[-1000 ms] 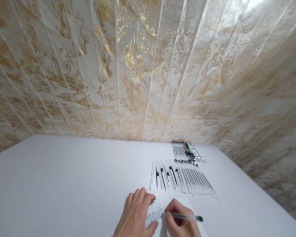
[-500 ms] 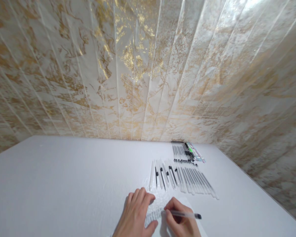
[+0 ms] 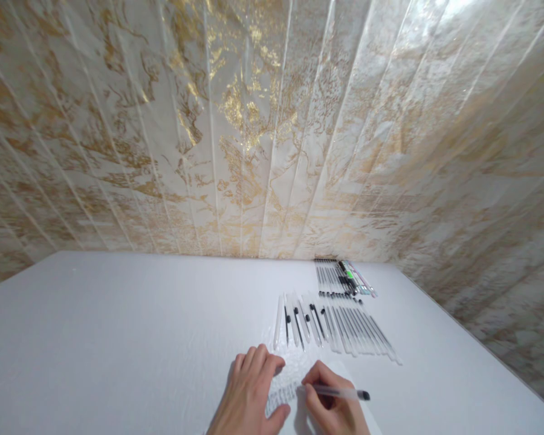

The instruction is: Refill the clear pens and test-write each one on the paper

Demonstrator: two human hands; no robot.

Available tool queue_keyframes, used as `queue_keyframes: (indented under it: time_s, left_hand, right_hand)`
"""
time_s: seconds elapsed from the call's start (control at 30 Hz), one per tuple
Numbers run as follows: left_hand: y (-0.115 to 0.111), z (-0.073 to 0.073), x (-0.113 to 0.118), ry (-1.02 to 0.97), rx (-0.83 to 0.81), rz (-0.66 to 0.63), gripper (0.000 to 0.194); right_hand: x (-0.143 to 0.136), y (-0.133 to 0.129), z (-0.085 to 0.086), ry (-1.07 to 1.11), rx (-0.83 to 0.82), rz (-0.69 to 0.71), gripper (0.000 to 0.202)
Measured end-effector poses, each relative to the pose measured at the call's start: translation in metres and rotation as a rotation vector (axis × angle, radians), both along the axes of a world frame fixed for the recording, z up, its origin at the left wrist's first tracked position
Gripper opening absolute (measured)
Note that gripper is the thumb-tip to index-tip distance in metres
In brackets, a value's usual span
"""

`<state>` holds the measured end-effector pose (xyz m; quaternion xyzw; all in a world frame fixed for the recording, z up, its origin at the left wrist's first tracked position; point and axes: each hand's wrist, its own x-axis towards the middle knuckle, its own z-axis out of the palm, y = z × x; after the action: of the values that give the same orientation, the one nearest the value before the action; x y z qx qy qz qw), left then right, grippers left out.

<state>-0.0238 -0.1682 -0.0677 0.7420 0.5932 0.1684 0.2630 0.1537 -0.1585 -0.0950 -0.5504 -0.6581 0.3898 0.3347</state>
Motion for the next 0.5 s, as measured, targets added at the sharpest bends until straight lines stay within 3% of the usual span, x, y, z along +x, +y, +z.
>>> queue_keyframes:
  time_s: [0.23,0.5]
  left_hand:
    - [-0.0001,-0.0011,0.0001,0.011,0.025,0.002,0.039]
    - [-0.0010,-0.0008,0.0006,-0.013,0.011,0.011,0.042]
  right_hand:
    - [-0.0014,-0.0007,-0.0085,0.037,0.070,-0.075,0.018]
    - [0.0000,-0.0009,-0.0041,0.018,-0.001,-0.035,0.020]
